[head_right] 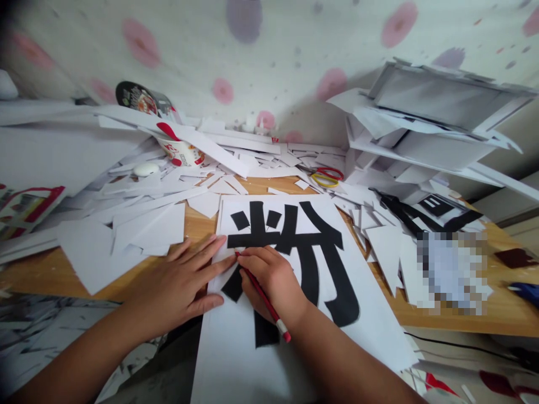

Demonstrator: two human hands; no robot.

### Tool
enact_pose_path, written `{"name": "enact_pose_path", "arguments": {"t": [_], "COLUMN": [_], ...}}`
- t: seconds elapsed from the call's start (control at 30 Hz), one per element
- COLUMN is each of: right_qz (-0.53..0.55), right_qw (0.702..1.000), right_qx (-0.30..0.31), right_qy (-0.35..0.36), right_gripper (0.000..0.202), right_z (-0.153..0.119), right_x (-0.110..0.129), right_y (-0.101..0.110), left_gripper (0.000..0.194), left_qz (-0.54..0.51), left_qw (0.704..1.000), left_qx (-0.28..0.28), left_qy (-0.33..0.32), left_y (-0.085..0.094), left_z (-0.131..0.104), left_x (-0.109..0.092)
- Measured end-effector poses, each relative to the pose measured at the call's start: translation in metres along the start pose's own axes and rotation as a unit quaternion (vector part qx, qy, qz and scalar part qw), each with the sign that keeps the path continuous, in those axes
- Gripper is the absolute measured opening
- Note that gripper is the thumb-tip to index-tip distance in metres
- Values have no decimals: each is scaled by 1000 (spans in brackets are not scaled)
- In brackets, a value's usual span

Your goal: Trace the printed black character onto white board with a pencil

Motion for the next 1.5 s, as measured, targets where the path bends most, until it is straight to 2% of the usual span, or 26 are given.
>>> {"name": "enact_pose_path", "arguments": {"t": [0.43,0.63,0.7,0.77,0.87,0.93,1.0,1.1,1.2,1.3,1.5], "right_qz": [-14,17,48,100,193,241,274,297,298,278,200], "right_qw": [999,998,992,968,897,864,858,871,880,887,924], "right_qx": [-32,-33,-44,-75,-109,-90,-51,-7,-26,-55,-44], "right_qy": [-35,-59,-112,-216,-382,-434,-431,-392,-370,-365,-324], "right_gripper": [18,17,15,11,7,8,11,12,12,13,14], "right_z": [0,-2,-3,-4,-3,6,21,41,47,42,32], "right_x": [1,-3,-12,-27,-46,-48,-43,-36,-41,-52,-59], "right_y": [6,5,6,10,17,18,14,-1,-19,-31,-34], "left_gripper": [60,59,58,58,57,58,58,59,60,60,61], "left_qz": [15,10,11,8,1,-1,2,8,8,7,3], "left_qw": [1000,1000,1000,1000,1000,1000,1000,1000,1000,1000,1000], "left_qx": [-19,-22,-21,-24,-29,-27,-24,-20,-16,-22,-14], "left_qy": [-10,-5,-5,-5,-4,-4,-4,-3,-2,-2,3], "left_y": [0,0,0,0,-1,-1,0,1,3,3,2], "left_z": [-2,-1,-2,-2,-2,-2,-2,-1,-1,-1,-2], "left_x": [1,1,1,1,1,0,-1,-1,-2,-2,-2]}}
Point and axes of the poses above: each hand's wrist, its own z-axis towards the middle knuckle, its own y-axis out of the back of the hand, x = y × z, the point moved 5 cm from there along z, towards the middle knuckle, and after that the axes turned 15 degrees about -x, right-handed, at the moved point
